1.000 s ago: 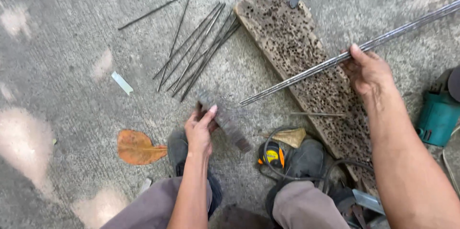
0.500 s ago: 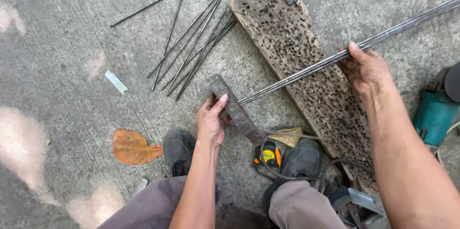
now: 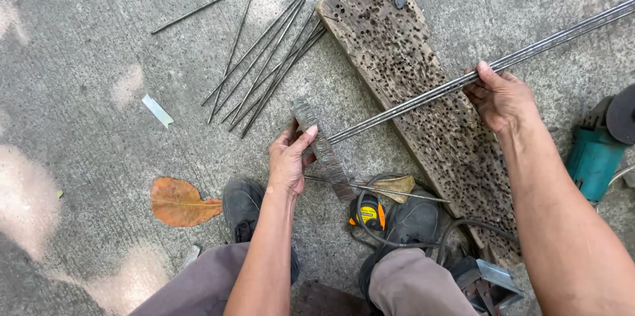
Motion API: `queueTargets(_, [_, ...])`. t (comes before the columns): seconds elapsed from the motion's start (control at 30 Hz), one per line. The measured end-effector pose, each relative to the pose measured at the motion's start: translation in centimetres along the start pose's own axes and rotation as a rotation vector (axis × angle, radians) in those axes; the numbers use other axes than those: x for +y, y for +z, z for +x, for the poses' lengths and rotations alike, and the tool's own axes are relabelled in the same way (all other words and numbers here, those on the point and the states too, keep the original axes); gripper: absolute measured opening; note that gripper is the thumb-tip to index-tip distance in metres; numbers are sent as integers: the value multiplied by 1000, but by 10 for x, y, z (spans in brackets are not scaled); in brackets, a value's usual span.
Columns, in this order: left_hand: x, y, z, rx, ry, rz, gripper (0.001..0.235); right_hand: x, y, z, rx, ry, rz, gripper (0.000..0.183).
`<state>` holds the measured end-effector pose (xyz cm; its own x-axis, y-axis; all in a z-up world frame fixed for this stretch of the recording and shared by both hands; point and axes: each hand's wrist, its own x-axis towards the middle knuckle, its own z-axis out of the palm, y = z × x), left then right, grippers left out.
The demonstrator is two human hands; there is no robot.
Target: Cutting metal rods to specific lengths using a handheld angle grinder on a fabrication floor
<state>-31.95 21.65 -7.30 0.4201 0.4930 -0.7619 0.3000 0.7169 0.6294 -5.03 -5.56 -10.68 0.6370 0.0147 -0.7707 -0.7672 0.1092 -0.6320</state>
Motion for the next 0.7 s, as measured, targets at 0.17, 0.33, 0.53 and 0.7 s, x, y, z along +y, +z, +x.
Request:
queueTargets(0.17, [2, 1, 0, 13, -2, 17, 73, 0, 2, 2, -6, -1, 7, 25])
queueTargets(0.33, [4, 1, 1, 23, -29, 19, 76, 1, 2, 4, -2, -1, 4, 26])
queueTargets(0.53, [34, 5, -2, 37, -37, 155, 70, 5, -3, 12, -2, -25, 29, 22])
queueTargets(0.7, [32, -22, 33, 226, 322, 949, 77, 12, -12, 22, -57, -56, 24, 18])
